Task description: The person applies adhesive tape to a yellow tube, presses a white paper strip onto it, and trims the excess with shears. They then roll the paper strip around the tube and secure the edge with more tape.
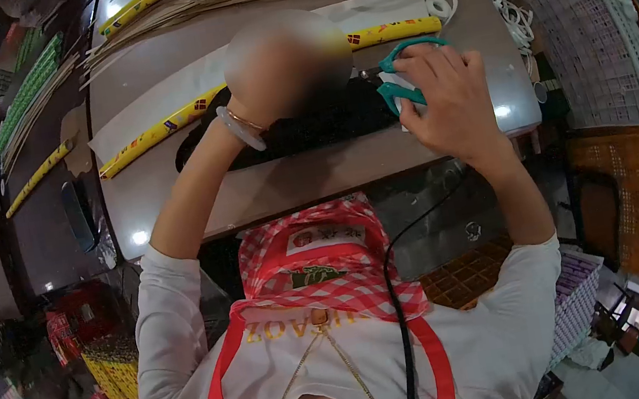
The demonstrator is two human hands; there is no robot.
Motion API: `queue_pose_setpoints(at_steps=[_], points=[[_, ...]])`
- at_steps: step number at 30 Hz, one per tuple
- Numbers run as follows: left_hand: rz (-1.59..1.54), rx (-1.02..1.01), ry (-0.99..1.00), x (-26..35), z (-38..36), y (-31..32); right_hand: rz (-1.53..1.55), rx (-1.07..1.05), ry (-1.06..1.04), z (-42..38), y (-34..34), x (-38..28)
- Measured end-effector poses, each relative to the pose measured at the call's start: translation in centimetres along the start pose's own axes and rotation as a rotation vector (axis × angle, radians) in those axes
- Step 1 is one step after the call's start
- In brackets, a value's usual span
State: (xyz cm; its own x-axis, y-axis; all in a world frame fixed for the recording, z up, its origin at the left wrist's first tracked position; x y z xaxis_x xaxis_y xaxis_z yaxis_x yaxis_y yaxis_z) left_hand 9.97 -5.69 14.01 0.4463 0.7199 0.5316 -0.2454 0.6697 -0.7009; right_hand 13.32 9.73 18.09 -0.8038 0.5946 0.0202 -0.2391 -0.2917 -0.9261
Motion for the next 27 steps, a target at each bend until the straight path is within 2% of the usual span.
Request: queue_pose_setpoints(at_steps=[13, 19, 21, 23, 24, 25, 27], points=[[0.098, -0.162, 0.081, 1.2, 0.0, 2.5, 0.006, -0.002, -0.02, -1.0, -0.1, 0.3], [0.147, -0.002, 0.153, 2.0, -0.1, 1.3, -0.034, 0.027, 0.049, -1.7, -0.2, 0.9], [0.053, 0.253, 0.095, 2.1, -0.4, -1.7, -0.061, 0.063, 0.1, -2.3, -0.1, 1.6], [-0.116, 0.421, -0.05, 1.7, -2.1, -3.1, 0.051, 0.175, 0.291, -3.6, -0.5, 3.7], [-0.371, 0.281, -0.284, 0.8, -3.0, -1.1, 0.189, 0.171, 0.41, -4.0, -0.5, 4.3], [-0.585, 0.141, -0.381, 1.4, -3.4, 1.3, 0.179, 0.168, 0.42, -4.1, -0.5, 4.1], [-0.883, -0.107, -0.514, 3.3, -4.0, 6.0, 0.532, 0.32, 0.612, -5.7, 0.5, 5.4]])
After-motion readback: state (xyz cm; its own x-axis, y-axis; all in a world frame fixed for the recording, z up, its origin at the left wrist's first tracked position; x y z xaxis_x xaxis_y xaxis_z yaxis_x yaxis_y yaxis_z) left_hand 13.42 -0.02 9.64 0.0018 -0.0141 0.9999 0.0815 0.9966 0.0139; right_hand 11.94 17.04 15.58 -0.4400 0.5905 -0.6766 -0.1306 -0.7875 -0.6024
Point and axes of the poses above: each hand's wrist, its own z-axis towards the middle knuckle, its own y-axis out of the palm, x = y × z, the point moved 9 cm from there along z, towards the middle knuckle, and after that the axes turned 9 degrees about -y, right-handed, at the moved point
